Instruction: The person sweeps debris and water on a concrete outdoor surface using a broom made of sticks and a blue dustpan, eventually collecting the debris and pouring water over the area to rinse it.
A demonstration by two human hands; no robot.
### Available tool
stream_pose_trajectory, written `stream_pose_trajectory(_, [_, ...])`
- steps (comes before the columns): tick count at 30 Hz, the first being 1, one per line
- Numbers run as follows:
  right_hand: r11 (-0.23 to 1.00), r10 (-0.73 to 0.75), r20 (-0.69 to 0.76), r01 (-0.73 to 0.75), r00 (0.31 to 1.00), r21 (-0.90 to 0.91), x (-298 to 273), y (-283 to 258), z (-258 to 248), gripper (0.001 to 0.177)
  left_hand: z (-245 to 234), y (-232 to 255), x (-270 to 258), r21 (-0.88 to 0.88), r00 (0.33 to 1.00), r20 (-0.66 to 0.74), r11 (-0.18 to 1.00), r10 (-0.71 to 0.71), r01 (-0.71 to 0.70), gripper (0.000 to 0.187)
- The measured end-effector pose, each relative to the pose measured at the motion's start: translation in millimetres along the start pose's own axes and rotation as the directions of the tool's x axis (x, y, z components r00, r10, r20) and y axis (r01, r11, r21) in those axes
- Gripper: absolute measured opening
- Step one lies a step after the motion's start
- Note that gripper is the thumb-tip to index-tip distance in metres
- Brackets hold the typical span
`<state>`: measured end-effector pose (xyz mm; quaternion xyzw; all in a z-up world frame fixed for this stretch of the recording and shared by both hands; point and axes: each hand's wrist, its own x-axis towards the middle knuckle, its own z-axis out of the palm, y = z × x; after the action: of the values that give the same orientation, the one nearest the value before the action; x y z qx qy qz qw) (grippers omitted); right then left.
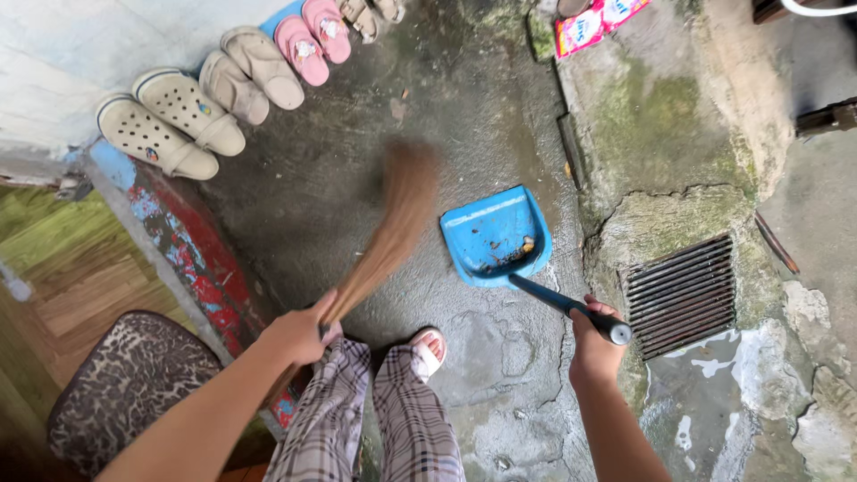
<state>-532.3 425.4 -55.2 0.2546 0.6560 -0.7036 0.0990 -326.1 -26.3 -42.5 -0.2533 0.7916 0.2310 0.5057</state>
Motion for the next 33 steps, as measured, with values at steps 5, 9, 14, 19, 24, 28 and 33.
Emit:
stream_pose_trajectory(5, [0.999,0.035,-0.131,-0.031,0.991,0.031,11,-23,-1,0.034,-76,-32,-42,0.064,0.995,-0.051,0.994,0.086,-0.083,0.110])
stream_pose_trajectory(9, [0.999,0.010,-0.270,0.004,0.963,0.051,7,-21,2,0.032,-111,-5,0,-0.069,0.975,-0.221,0.998,-0.009,-0.006,0.114])
stream_pose_trajectory(14, [0.996,0.093,-0.292,-0.088,0.952,0.028,2,3,39,0.033,-105,47,40,0.133,0.995,0.095,0.990,0.026,-0.039,0.114])
stream_pose_trajectory(19, [0.989,0.036,-0.349,0.018,0.936,0.149,-7,2,65,0.031,-179,-8,24,0.120,0.975,0.188,0.983,0.117,-0.141,0.108])
stream_pose_trajectory(24, [0.988,0.048,-0.369,0.009,0.928,0.152,-17,3,84,0.031,-201,-17,73,0.001,0.980,-0.182,0.997,0.077,-0.078,0.115])
stream_pose_trajectory(28, [0.991,0.079,-0.410,-0.025,0.909,0.134,-7,7,105,0.031,-224,3,83,0.232,0.991,0.129,0.970,0.041,-0.070,0.107])
stream_pose_trajectory(33, [0.966,0.203,-0.562,-0.068,0.802,0.251,-18,-13,103,0.032,-307,-10,71,0.309,0.988,0.125,0.943,0.089,-0.124,0.110])
